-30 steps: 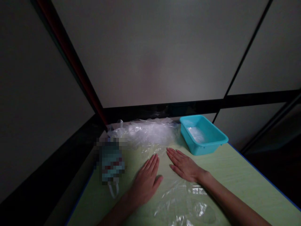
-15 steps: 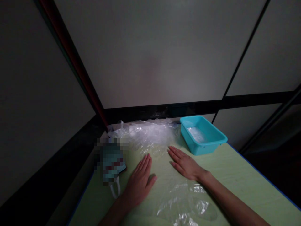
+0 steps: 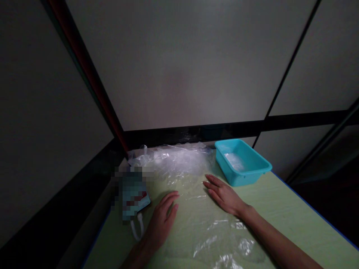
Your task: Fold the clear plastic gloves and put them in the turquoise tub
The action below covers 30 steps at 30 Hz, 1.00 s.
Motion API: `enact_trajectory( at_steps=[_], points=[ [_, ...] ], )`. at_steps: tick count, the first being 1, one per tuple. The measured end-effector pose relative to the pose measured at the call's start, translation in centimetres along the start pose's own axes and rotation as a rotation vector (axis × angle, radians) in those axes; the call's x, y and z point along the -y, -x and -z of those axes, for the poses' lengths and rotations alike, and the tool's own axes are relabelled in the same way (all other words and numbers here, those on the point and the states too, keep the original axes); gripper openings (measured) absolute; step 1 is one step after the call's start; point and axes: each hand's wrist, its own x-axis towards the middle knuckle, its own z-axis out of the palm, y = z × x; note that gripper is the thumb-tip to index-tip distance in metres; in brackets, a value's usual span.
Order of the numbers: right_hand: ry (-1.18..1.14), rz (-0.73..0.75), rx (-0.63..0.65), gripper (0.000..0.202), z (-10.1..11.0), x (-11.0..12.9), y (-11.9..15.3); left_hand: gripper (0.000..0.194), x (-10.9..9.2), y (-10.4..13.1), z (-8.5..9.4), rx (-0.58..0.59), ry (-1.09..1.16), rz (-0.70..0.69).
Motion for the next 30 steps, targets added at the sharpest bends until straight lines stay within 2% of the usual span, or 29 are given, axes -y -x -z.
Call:
enact_trajectory(
  at_steps=[5, 11, 18, 22, 26, 30],
  points=[
    [0.029, -0.043, -0.046, 0.04, 0.1, -0.1, -0.1, 0.023, 0.4, -0.5, 0.4, -0.062, 0.071, 0.049],
    [0.041, -0.056, -0.053, 0.039, 0.1, -0.1, -0.1, 0.02, 0.4, -0.5, 0.5, -0.077, 0.113, 0.088],
    [0.014, -0.066, -0.066, 0.038, 0.1, 0.0, 0.0, 0.019, 0.5, -0.5, 0.6, -0.047, 0.127, 0.104],
    [-0.017, -0.056, -0.084, 0.035, 0.1, -0.1, -0.1, 0.019, 1.3, -0.3, 0.4, -0.036, 0.123, 0.109],
    [-0.071, -0.043, -0.109, 0.034, 0.1, 0.0, -0.1, 0.019, 2.1, 0.1, 0.2, -0.038, 0.126, 0.133],
    [-0.161, -0.056, -0.159, 0.033, 0.3, 0.0, 0.1, 0.018, 2.0, 0.3, 0.4, -0.036, 0.113, 0.153]
  ],
)
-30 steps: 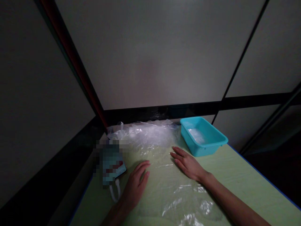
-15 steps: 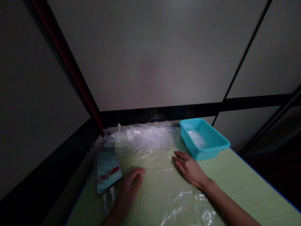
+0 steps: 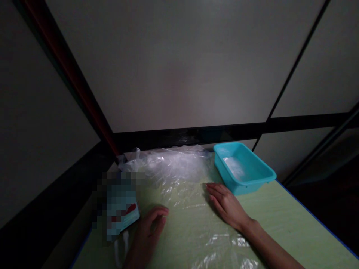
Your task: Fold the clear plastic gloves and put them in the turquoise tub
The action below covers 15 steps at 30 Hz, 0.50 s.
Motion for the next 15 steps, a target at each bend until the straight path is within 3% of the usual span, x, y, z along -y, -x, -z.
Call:
enact_trajectory(
  at_steps=[11, 15],
  points=[
    [-0.311, -0.042, -0.184, 0.013, -0.51, 0.04, -0.08, 0.016, -0.78, -0.15, 0.23, 0.026, -0.031, -0.049],
    [-0.4, -0.015, -0.153, 0.036, -0.36, 0.18, -0.1, 0.015, -0.8, -0.37, 0.1, 0.006, -0.037, -0.069]
  ],
)
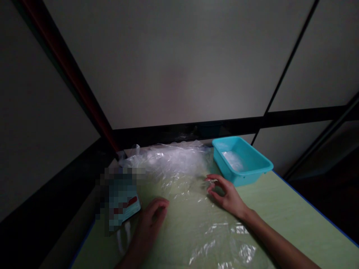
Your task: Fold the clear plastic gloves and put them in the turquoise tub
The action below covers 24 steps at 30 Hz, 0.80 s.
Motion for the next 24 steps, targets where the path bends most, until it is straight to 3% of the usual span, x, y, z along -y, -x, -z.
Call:
enact_trajectory(
  at_steps=[4, 8, 11, 14, 16, 19, 24],
  points=[
    [-0.052, 0.046, 0.204, 0.063, 1.2, 0.7, 0.1, 0.015, -0.3, -0.1, -0.2, -0.011, -0.027, -0.041],
    [0.101, 0.091, 0.497, 0.08, 3.2, 1.5, 0.1, 0.014, -0.4, 0.1, -0.3, -0.033, -0.071, -0.084],
    [0.23, 0.116, 0.514, 0.077, 4.4, 2.1, -0.2, 0.014, -0.8, 0.4, -0.3, -0.058, -0.104, -0.119],
    [0.36, 0.102, 0.435, 0.064, 4.6, 3.2, -0.5, 0.019, -2.1, 0.6, -0.5, -0.037, -0.225, -0.261],
    [0.43, 0.089, 0.41, 0.054, 4.1, 4.1, -0.6, 0.026, -3.3, 0.5, -1.0, 0.038, -0.343, -0.355],
    [0.454, 0.125, 0.516, 0.043, 3.0, 5.0, -0.4, 0.043, -4.9, 0.0, -2.1, 0.235, -0.513, -0.42],
    [0.434, 0.189, 0.738, 0.069, 2.1, 4.4, 0.7, 0.057, -4.7, -0.3, -3.5, 0.465, -0.666, -0.429]
  ],
)
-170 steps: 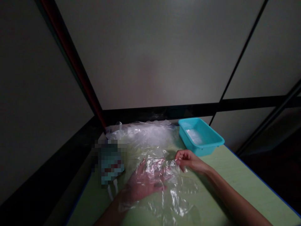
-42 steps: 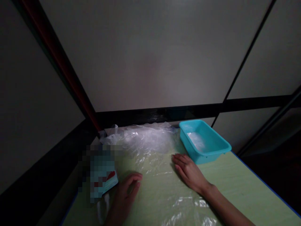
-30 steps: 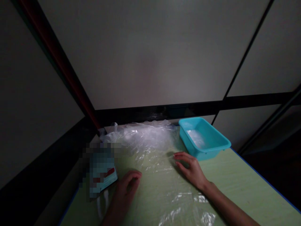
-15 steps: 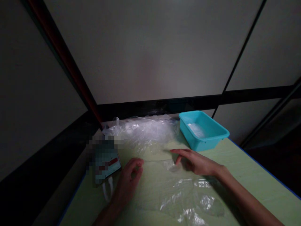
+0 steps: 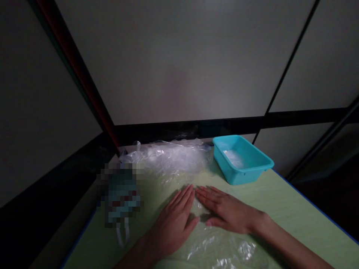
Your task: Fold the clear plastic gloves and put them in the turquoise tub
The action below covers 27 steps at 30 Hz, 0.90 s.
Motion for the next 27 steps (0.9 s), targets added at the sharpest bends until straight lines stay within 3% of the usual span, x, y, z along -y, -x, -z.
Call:
enact_trajectory(
  at_steps=[4, 10, 17, 27],
  points=[
    [-0.015, -0.023, 0.008, 0.075, -0.7, -0.7, 0.7, 0.058, 0.6, 0.8, -0.9, 0.077, -0.013, 0.005],
    [0.034, -0.075, -0.138, 0.078, -1.8, -0.4, 0.2, 0.059, 0.3, 0.9, -1.1, 0.025, 0.002, -0.005],
    [0.051, -0.055, -0.089, 0.079, -3.5, -0.7, 0.0, 0.059, 0.0, 0.8, -1.4, 0.058, -0.02, -0.022],
    [0.034, -0.053, -0.098, 0.077, -3.5, -0.7, 0.2, 0.059, 2.4, 2.4, -1.4, 0.012, -0.047, -0.027]
  ],
)
